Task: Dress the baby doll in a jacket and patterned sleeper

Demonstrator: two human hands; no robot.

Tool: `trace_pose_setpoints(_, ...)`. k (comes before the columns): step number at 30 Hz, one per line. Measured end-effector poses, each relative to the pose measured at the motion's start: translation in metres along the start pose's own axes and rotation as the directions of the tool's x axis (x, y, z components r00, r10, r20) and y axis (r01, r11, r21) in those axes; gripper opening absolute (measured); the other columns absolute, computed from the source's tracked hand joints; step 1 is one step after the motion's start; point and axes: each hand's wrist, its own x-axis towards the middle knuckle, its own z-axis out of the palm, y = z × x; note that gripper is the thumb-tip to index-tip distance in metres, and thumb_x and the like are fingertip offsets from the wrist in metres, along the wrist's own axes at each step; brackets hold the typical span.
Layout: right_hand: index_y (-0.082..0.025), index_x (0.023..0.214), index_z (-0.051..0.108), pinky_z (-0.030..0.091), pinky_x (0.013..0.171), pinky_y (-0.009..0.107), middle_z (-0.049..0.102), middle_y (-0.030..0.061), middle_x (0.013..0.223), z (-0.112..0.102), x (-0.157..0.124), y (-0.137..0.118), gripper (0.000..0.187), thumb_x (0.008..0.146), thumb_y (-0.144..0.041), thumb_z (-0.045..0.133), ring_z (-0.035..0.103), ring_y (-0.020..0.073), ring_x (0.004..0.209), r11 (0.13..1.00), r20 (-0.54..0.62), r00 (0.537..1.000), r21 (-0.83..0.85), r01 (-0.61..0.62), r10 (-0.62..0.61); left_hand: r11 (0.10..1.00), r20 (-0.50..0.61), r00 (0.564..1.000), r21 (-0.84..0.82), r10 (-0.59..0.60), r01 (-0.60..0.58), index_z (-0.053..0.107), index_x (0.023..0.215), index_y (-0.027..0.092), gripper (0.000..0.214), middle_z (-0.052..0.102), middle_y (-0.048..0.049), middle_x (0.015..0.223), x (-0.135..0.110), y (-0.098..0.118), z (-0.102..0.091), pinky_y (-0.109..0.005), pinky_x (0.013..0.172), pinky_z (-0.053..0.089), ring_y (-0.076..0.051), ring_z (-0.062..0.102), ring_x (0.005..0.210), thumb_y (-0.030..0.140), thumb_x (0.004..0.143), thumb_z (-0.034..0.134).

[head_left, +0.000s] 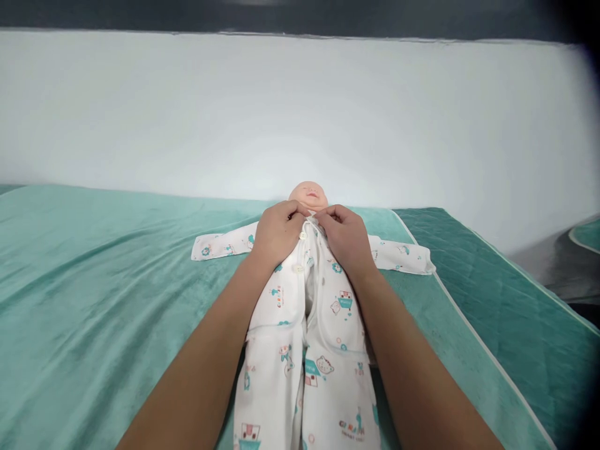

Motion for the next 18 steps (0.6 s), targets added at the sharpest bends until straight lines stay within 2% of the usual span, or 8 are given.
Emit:
trace_pose_setpoints(10, -0.021, 0.068, 0.059, 0.035, 0.066, 0.029, 0.058, -0.0024, 0.068, 0.0008, -0.0059, -0.0060, 0.018, 0.082, -0.030, 0.054, 0.047, 0.0148, 0.067, 0.996, -0.010, 0.998, -0.071, 0.054, -0.055, 1.000, 0.017, 1.000, 0.001, 0.000, 0.000, 0.071, 0.078, 0.023, 0.022, 0.074, -0.0010, 0.091, -0.0010, -0.0003, 0.0002, -0.032, 0.075, 0.046, -0.021, 0.063, 0.087, 0.022, 0.082, 0.049)
trace_pose_setpoints(18, -0.021, 0.057, 0.045, 0.033, 0.066, 0.029, 0.046, -0.0040, 0.062, 0.0008, -0.0040, -0.0051, 0.029, 0.082, -0.031, 0.053, 0.042, 0.0141, 0.066, 0.991, -0.015, 0.998, -0.120, 0.055, -0.057, 0.999, 0.007, 0.999, 0.028, 0.042, -0.042, 0.072, 0.075, 0.024, 0.025, 0.074, -0.0010, 0.092, -0.0014, -0.0023, 0.0014, -0.033, 0.073, 0.045, -0.021, 0.063, 0.087, 0.022, 0.083, 0.049)
